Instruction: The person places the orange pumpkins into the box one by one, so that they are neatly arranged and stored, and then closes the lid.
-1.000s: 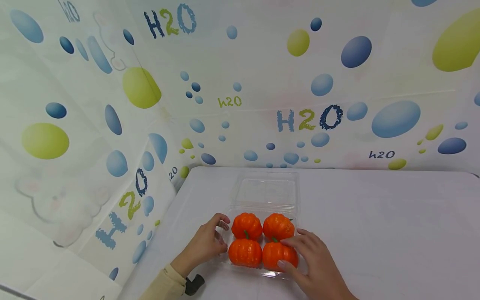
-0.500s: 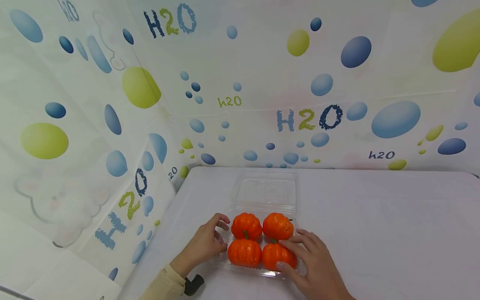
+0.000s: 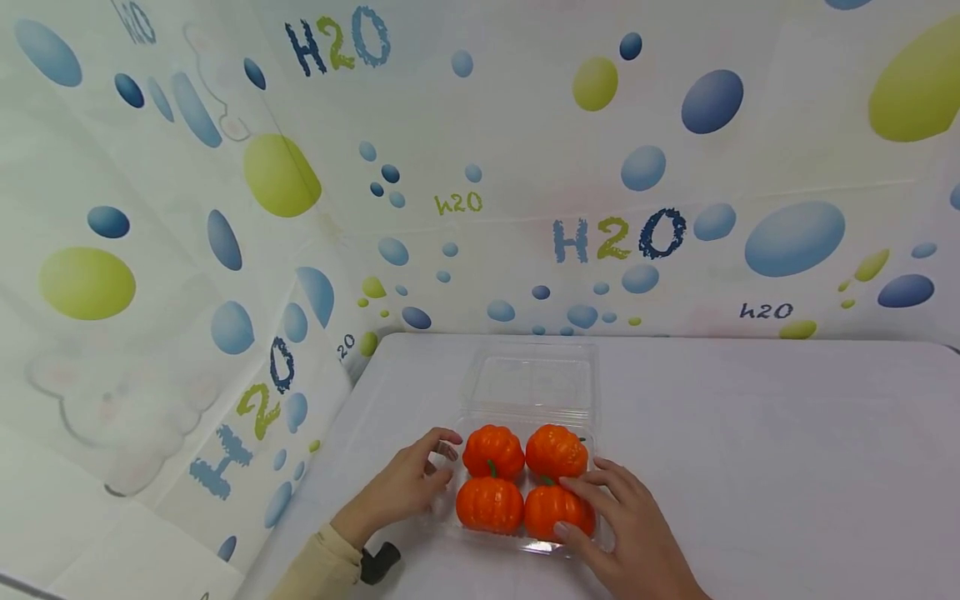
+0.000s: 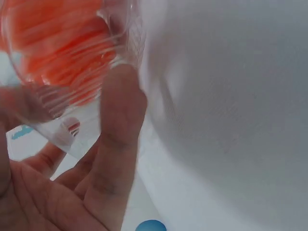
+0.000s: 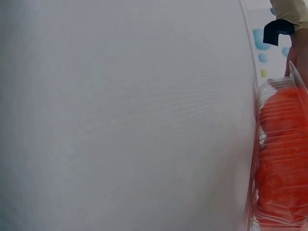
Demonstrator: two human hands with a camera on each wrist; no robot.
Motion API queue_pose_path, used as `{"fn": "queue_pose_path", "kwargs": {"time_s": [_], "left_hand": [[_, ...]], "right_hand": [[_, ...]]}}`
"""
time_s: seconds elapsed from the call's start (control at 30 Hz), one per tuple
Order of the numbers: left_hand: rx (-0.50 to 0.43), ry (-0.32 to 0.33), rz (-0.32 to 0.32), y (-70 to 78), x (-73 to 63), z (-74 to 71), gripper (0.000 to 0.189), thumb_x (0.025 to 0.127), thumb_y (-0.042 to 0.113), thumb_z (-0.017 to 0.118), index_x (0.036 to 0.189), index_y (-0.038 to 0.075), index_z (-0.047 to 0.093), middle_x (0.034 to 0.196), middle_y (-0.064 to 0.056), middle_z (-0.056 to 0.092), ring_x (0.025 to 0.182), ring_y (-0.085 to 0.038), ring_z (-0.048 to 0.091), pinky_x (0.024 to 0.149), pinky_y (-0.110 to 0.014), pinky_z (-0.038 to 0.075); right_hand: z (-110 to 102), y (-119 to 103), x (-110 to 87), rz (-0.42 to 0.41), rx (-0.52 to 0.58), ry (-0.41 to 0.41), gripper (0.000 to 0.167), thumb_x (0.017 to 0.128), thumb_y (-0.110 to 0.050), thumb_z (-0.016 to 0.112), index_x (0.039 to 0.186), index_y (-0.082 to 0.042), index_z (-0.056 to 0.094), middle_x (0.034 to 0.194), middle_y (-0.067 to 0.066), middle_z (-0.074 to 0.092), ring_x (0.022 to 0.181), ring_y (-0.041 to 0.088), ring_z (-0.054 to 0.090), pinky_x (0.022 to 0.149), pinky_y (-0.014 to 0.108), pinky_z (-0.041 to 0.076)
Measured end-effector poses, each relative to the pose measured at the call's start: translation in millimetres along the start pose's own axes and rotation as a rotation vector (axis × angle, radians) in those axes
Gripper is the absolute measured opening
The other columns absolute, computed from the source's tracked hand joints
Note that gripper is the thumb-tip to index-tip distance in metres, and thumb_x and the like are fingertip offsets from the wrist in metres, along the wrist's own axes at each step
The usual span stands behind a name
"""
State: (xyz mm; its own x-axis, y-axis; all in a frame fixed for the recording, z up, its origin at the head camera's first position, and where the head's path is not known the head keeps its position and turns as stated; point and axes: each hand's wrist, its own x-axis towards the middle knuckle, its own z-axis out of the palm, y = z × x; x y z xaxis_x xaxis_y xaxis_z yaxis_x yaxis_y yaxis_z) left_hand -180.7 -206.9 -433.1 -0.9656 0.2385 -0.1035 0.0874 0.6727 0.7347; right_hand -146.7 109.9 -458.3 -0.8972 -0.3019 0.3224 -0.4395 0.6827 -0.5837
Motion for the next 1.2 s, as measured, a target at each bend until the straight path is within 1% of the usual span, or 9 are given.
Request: {"fn": "queue_pose_path", "kwargs": {"time_s": [0.2,0.5,0.63,0.7,0.83,0.9,1.0,1.1,1.2], "left_hand": [[0.025,0.000,-0.035,3.2,2.5,-5.4,0.037,0.105,0.034,0.047,0.135,0.013,0.053,0.123,-0.009,0.060,0.081,-0.018,0.060,0.070,-0.036,0.054],[0.029,0.071,-0.105,11.4,12.6,-18.8,0.068,0.100,0.064,0.041,0.147,0.015,0.046,0.134,-0.015,0.054,0.076,-0.022,0.060,0.062,-0.034,0.055],[0.082,0.135,-0.093,18.9,18.6,-28.0,0.073,0.100,0.068,0.036,0.152,0.018,0.043,0.145,-0.015,0.048,0.100,-0.030,0.063,0.082,-0.048,0.057],[0.095,0.161,-0.070,23.9,21.4,-33.5,0.074,0.100,0.068,0.033,0.156,0.020,0.038,0.154,-0.015,0.040,0.120,-0.036,0.057,0.097,-0.057,0.049],[0.083,0.190,0.012,38.1,26.0,-47.4,0.072,0.102,0.066,0.030,0.161,0.025,0.026,0.167,-0.012,0.015,0.148,-0.039,0.026,0.111,-0.067,0.025],[0.078,0.211,0.078,46.4,28.5,-55.9,0.071,0.103,0.064,0.029,0.162,0.027,0.020,0.169,-0.009,0.004,0.152,-0.038,0.013,0.113,-0.069,0.015],[0.068,0.271,0.199,59.5,32.0,-68.3,0.073,0.102,0.067,0.026,0.163,0.029,0.015,0.169,-0.002,-0.002,0.153,-0.034,0.007,0.114,-0.069,0.012],[0.077,0.363,0.346,72.3,36.0,-78.1,0.079,0.098,0.074,0.023,0.163,0.029,0.015,0.169,0.005,-0.001,0.154,-0.027,0.004,0.116,-0.066,0.011],[0.090,0.451,0.500,83.6,41.2,-84.3,0.084,0.096,0.076,0.022,0.163,0.025,0.018,0.168,0.005,0.007,0.154,-0.021,0.004,0.118,-0.061,0.011]], "right_hand": [[-1,1,0.6,-0.008,0.018,0.007,0.045,0.085,-0.050,0.076,0.123,-0.026,0.072,0.120,-0.009,0.059,0.126,0.028,0.050,0.091,0.067,0.047],[-13,3,9.3,-0.020,0.035,0.000,0.039,0.089,-0.042,0.076,0.123,-0.023,0.070,0.131,0.001,0.057,0.121,0.028,0.053,0.087,0.064,0.051],[-21,6,22.3,-0.049,0.062,0.018,0.042,0.090,-0.038,0.076,0.127,-0.021,0.069,0.133,-0.002,0.054,0.123,0.029,0.052,0.088,0.064,0.050],[-27,6,31.2,-0.087,0.089,0.035,0.044,0.089,-0.034,0.077,0.131,-0.022,0.067,0.136,-0.002,0.052,0.125,0.029,0.052,0.088,0.064,0.050],[-43,3,53.3,-0.166,0.144,0.084,0.055,0.088,-0.028,0.079,0.139,-0.028,0.059,0.146,-0.001,0.047,0.131,0.030,0.048,0.087,0.065,0.049],[-52,0,66.1,-0.205,0.170,0.120,0.062,0.087,-0.023,0.079,0.143,-0.027,0.055,0.151,0.000,0.044,0.135,0.029,0.046,0.090,0.066,0.047],[-67,-4,86.1,-0.257,0.205,0.186,0.072,0.085,-0.014,0.079,0.149,-0.025,0.049,0.154,-0.001,0.042,0.140,0.024,0.041,0.097,0.067,0.043],[-80,-9,105.2,-0.304,0.254,0.258,0.076,0.085,-0.007,0.076,0.153,-0.021,0.043,0.157,-0.001,0.040,0.143,0.018,0.037,0.110,0.050,0.039],[-90,-12,122.5,-0.352,0.372,0.312,0.075,0.088,0.000,0.068,0.155,-0.015,0.038,0.159,0.003,0.037,0.144,0.019,0.036,0.114,0.032,0.033]]}}
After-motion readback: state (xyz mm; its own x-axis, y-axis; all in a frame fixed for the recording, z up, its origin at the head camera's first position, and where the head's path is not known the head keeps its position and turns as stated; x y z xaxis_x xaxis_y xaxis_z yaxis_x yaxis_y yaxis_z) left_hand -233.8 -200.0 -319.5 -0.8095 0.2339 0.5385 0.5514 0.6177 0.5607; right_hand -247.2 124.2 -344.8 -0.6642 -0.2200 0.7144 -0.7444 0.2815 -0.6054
